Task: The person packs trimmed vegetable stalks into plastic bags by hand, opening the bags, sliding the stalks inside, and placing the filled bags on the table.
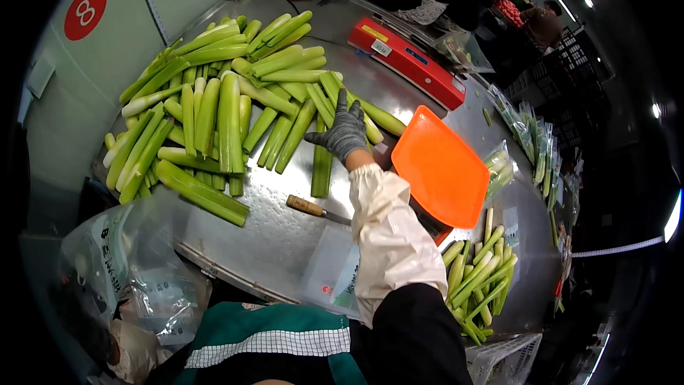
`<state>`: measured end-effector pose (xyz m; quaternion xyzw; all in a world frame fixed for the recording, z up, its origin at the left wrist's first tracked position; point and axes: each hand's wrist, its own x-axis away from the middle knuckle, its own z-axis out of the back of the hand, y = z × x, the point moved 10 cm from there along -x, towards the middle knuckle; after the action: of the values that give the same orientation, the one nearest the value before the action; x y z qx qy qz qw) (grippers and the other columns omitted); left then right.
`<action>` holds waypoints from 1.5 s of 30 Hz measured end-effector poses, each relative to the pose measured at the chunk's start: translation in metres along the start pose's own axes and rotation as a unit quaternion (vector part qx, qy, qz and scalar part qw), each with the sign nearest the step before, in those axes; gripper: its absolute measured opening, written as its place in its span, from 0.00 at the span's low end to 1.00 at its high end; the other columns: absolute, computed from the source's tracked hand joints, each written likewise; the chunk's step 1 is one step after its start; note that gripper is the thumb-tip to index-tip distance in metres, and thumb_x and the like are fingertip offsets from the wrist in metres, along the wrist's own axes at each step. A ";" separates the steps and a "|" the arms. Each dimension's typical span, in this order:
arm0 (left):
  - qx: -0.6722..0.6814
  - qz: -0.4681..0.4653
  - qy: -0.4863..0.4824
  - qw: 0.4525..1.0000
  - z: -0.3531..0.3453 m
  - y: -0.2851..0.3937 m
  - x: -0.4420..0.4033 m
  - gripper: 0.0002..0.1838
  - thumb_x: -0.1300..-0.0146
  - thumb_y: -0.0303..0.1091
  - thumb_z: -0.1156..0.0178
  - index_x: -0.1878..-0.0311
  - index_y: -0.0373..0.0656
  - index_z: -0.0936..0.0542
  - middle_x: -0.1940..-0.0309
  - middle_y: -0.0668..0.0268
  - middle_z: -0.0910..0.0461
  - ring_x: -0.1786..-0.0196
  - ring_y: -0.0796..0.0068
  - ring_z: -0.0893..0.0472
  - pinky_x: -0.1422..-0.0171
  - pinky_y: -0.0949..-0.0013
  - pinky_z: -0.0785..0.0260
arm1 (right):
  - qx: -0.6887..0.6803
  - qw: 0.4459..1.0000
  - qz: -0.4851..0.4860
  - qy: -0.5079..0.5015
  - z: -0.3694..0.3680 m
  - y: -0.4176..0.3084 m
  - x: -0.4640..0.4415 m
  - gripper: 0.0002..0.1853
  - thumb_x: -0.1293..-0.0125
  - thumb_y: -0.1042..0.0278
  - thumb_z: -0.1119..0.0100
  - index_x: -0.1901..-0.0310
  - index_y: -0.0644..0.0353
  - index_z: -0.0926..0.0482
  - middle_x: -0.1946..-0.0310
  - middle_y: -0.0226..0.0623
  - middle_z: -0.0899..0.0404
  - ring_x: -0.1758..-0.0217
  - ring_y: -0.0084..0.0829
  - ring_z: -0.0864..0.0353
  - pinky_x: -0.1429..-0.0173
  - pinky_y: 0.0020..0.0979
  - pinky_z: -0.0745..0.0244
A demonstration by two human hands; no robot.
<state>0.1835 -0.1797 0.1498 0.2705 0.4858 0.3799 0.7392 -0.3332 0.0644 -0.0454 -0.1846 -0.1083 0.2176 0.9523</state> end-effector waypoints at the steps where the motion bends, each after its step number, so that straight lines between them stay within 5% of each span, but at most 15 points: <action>1: -0.003 0.008 -0.002 1.000 -0.005 -0.005 -0.001 0.16 0.38 0.41 0.52 0.55 0.37 0.29 0.67 0.65 0.26 0.66 0.75 0.27 0.67 0.75 0.33 | 0.032 0.999 -0.032 -0.029 -0.005 0.012 -0.018 0.68 0.74 0.40 0.27 0.34 0.46 0.65 0.36 0.61 0.60 0.32 0.56 0.59 0.33 0.46 0.57; 5: 0.006 0.060 -0.017 0.998 -0.040 -0.027 0.001 0.16 0.38 0.40 0.52 0.55 0.37 0.29 0.67 0.64 0.26 0.66 0.75 0.26 0.67 0.74 0.32 | 0.075 0.991 -0.077 -0.085 -0.008 0.030 -0.070 0.71 0.79 0.32 0.31 0.34 0.45 0.67 0.35 0.59 0.61 0.32 0.56 0.64 0.36 0.59 0.65; 13: 0.032 0.119 -0.054 0.991 -0.087 -0.051 0.006 0.15 0.39 0.39 0.51 0.55 0.37 0.28 0.66 0.64 0.26 0.65 0.74 0.26 0.66 0.74 0.32 | 0.126 0.972 -0.053 -0.189 -0.038 0.030 -0.107 0.70 0.77 0.35 0.30 0.34 0.45 0.66 0.34 0.53 0.61 0.31 0.54 0.63 0.39 0.64 0.64; 18: 0.041 0.132 -0.063 0.988 -0.100 -0.057 0.009 0.15 0.39 0.38 0.51 0.54 0.37 0.28 0.65 0.63 0.26 0.64 0.73 0.26 0.65 0.74 0.31 | 0.024 0.991 -0.060 -0.114 -0.040 0.031 -0.115 0.61 0.66 0.48 0.30 0.33 0.43 0.63 0.41 0.46 0.39 0.36 0.45 0.44 0.37 0.60 0.58; 21: 0.045 0.134 -0.069 0.988 -0.105 -0.057 0.010 0.15 0.39 0.37 0.50 0.54 0.37 0.28 0.65 0.63 0.26 0.64 0.73 0.26 0.65 0.74 0.31 | 0.095 0.989 -0.116 -0.010 -0.012 0.024 -0.100 0.56 0.62 0.54 0.32 0.34 0.55 0.59 0.48 0.49 0.32 0.44 0.47 0.33 0.41 0.34 0.37; 33: 0.057 0.150 -0.077 0.984 -0.113 -0.066 0.014 0.14 0.40 0.35 0.50 0.54 0.38 0.28 0.63 0.62 0.27 0.63 0.72 0.25 0.64 0.73 0.30 | -0.016 0.987 -0.116 0.112 0.011 0.044 -0.111 0.39 0.62 0.57 0.31 0.46 0.60 0.37 0.54 0.52 0.28 0.49 0.45 0.28 0.45 0.36 0.34; 45: 0.063 0.158 -0.075 0.982 -0.112 -0.068 0.017 0.14 0.40 0.33 0.49 0.54 0.38 0.28 0.61 0.61 0.27 0.61 0.70 0.25 0.63 0.73 0.30 | 0.089 0.982 -0.165 0.020 -0.014 0.073 -0.131 0.44 0.56 0.56 0.35 0.38 0.58 0.46 0.50 0.49 0.29 0.46 0.43 0.29 0.44 0.36 0.34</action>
<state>0.1041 -0.2003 0.0459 0.4178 0.4026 0.4394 0.6858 -0.4715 0.0617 -0.1035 -0.0828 -0.0982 0.0623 0.9898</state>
